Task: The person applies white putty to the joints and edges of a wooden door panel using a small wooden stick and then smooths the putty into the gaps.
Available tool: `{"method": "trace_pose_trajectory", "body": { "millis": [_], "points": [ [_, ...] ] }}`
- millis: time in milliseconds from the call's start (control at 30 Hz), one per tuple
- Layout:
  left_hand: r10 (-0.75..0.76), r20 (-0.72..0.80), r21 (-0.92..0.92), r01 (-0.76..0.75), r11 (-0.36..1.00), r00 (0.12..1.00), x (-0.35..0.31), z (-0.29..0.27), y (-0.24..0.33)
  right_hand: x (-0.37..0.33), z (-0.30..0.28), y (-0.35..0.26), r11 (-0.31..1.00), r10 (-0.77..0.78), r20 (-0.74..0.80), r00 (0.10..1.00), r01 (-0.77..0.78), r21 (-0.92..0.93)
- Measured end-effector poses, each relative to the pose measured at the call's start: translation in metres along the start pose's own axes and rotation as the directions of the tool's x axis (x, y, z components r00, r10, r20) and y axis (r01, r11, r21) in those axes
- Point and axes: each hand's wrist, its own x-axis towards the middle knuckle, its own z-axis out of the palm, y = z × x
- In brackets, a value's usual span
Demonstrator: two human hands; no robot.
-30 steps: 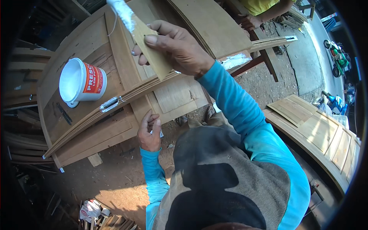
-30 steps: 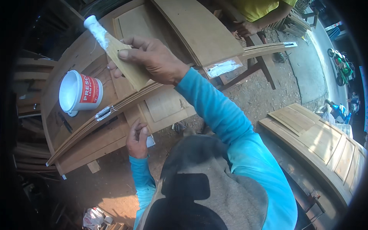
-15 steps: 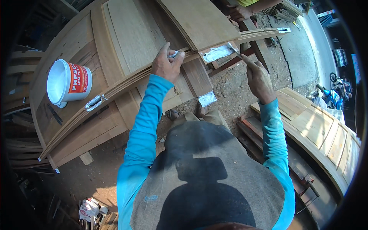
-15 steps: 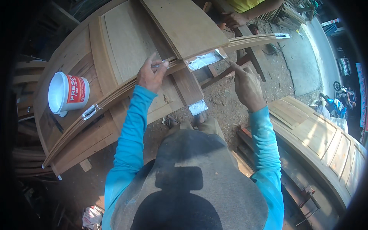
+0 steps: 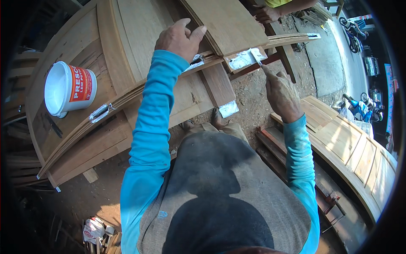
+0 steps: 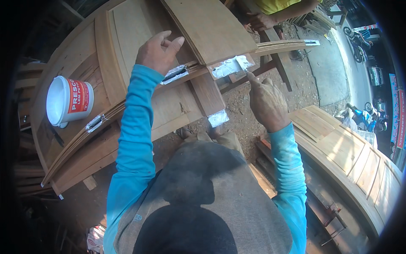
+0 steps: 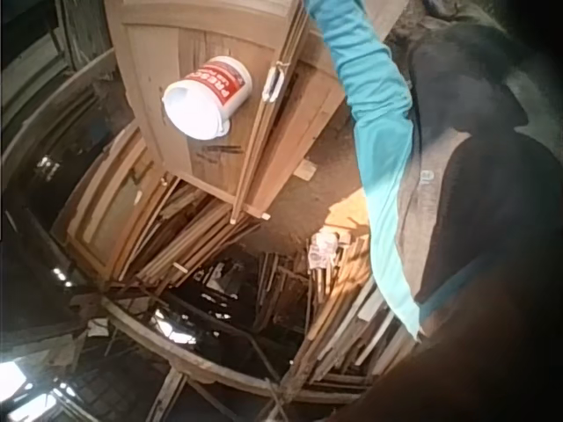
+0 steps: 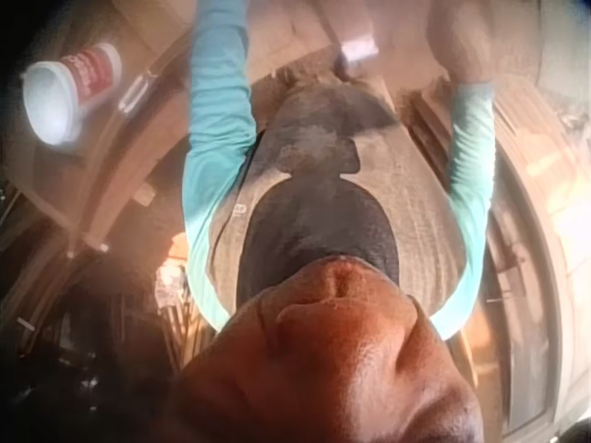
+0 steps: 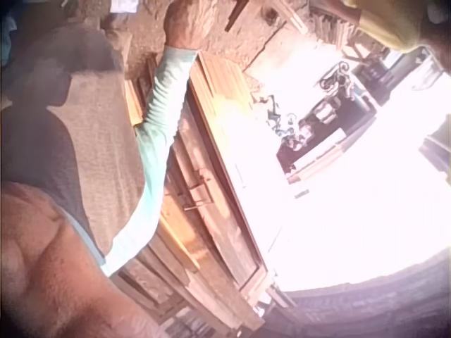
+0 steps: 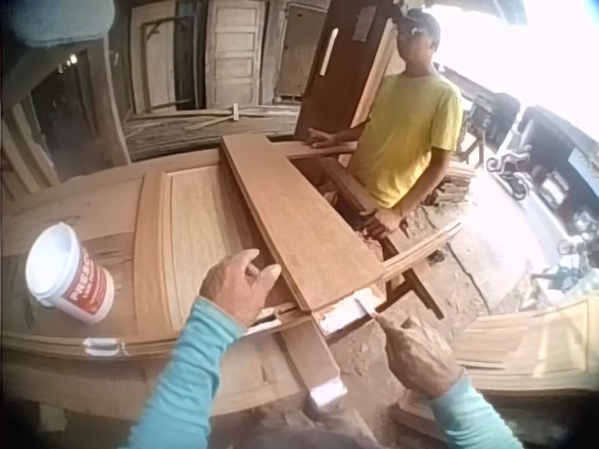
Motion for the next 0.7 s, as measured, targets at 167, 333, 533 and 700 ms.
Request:
{"method": "trace_pose_trajectory", "body": {
  "millis": [167, 333, 533, 700],
  "points": [
    [-0.158, 0.157, -0.478, 0.215, 0.852, 0.975, 0.029, -0.016, -0.025, -0.002, -0.012, -0.016, 0.995, -0.035, -0.068, 0.997, 0.041, 0.090],
    [-0.228, 0.242, -0.360, 0.305, 0.882, 0.943, 0.067, 0.024, -0.046, 0.008, 0.000, -0.022, 0.998, -0.037, -0.040, 0.999, 0.038, 0.043],
    [-0.127, 0.267, 0.184, 0.078, 0.980, 0.955, 0.086, 0.069, -0.023, -0.001, -0.004, -0.033, 0.996, -0.090, -0.084, 0.992, 0.091, 0.010],
    [-0.183, 0.241, 0.129, 0.155, 0.979, 0.953, 0.081, 0.066, -0.018, 0.009, -0.001, -0.008, 0.998, 0.063, -0.124, 0.990, -0.060, 0.033]
  ]
}}
